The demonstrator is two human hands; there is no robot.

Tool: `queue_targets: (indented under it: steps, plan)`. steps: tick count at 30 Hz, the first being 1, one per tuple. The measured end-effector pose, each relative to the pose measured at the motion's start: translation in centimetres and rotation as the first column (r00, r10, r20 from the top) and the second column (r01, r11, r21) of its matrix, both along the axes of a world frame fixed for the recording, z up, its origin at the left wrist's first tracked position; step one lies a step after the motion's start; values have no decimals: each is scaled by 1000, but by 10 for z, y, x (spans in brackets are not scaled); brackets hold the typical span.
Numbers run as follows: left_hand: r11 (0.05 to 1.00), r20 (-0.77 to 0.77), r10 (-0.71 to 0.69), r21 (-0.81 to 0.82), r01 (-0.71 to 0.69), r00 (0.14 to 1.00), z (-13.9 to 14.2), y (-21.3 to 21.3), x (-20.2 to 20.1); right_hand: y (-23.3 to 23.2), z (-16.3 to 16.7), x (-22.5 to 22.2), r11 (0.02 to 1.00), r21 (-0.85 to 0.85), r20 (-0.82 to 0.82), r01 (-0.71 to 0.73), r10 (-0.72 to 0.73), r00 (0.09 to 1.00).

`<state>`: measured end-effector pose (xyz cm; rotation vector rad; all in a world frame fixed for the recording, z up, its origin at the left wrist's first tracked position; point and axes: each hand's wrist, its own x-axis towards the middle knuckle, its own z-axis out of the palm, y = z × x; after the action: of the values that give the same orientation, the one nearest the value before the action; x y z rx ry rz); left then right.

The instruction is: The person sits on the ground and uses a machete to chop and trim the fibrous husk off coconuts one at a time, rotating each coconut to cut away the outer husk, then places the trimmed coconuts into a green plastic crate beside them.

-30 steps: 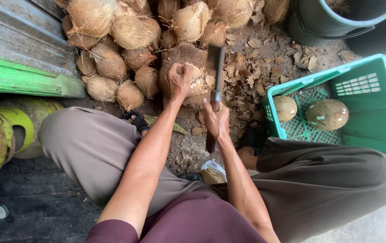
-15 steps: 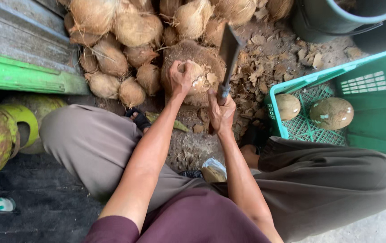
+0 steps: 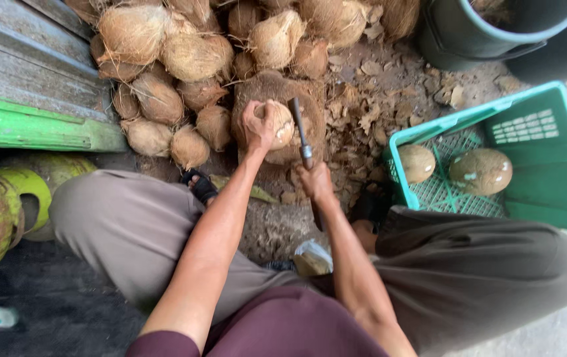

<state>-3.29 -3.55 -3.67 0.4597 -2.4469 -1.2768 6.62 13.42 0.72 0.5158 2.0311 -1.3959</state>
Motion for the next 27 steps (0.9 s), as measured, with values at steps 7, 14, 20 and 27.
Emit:
queue_targets:
  steps: [7,14,20,27]
  plan:
    - [994,176,-4,111,-16,984,7,-25,8,9,-16,4,991,-127,-138,34,-51,989]
    - [915,537,194,203,-349,821,21,-41,9,2,27,-6,989,-135,-209,56,-83,974]
    - [902,168,173,368,-224,971,23,-16,20,0,49,-1,986,-149,-291,77,-118,949]
    - [980,219,82,160,-119,972,20,1,4,2,49,7,997,-77,-280,-4,-18,960]
